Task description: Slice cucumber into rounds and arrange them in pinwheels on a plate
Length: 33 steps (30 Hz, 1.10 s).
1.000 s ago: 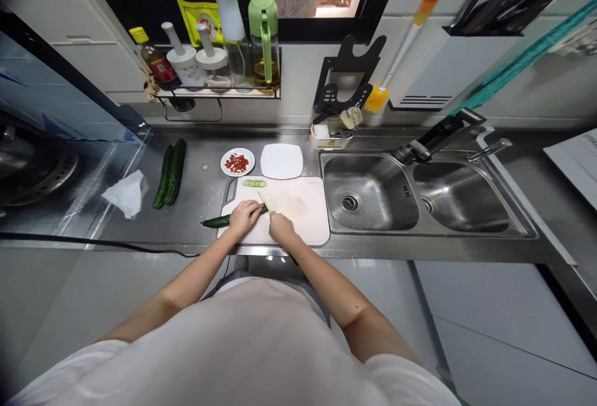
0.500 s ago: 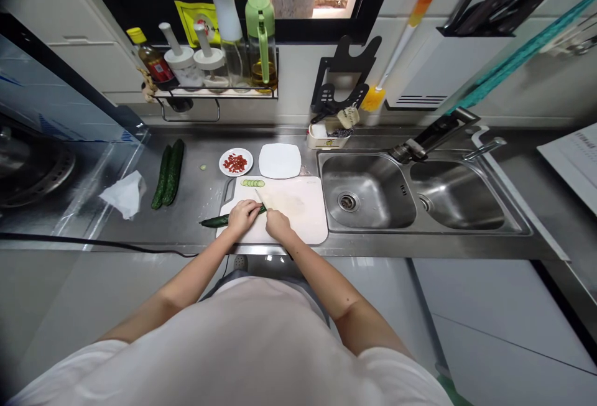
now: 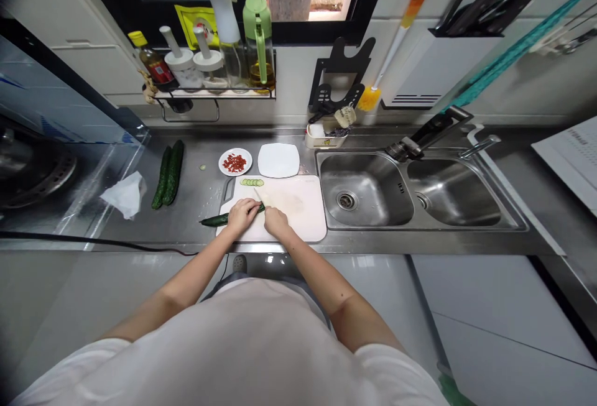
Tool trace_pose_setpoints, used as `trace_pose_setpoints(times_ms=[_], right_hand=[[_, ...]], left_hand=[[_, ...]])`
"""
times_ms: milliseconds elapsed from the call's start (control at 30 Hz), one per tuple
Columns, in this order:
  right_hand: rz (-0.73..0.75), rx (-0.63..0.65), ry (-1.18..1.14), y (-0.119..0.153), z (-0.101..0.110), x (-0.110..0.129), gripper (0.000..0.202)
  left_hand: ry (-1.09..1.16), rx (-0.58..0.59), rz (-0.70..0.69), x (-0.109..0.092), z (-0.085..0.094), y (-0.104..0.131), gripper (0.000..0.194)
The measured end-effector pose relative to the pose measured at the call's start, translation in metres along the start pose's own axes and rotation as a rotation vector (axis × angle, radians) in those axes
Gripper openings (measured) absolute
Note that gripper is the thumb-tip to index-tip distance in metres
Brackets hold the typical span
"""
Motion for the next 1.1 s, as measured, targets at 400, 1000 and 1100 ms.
trace_pose_setpoints(times_ms=[400,1000,1100], right_hand=[[-0.04,0.019,0.048,0.027,-0.019,-0.014,0.03],[-0.028,-0.022,0.038,0.002,-0.004,-0.005,0.033],[-0.024,-0.033,0.027,-0.002,-0.001,-0.001,0.034]], left_hand=[[0.014,-0.012,-0.006,-0.004,0.005,0.001,0.026],[0.016,-0.008,0.019,-0.003,0.004,0.001,0.024],[0.013,-0.007,0.029,-0.003,0.004,0.001,0.025]])
Point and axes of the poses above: each hand's wrist, its own y-axis away from the middle knuckle, its own z-axis out of the back of the hand, x = y × z, the point moved 8 cm from there along -y, towards the middle knuckle, and after that the axes turned 1 degree about -z, right-handed, at the moved point
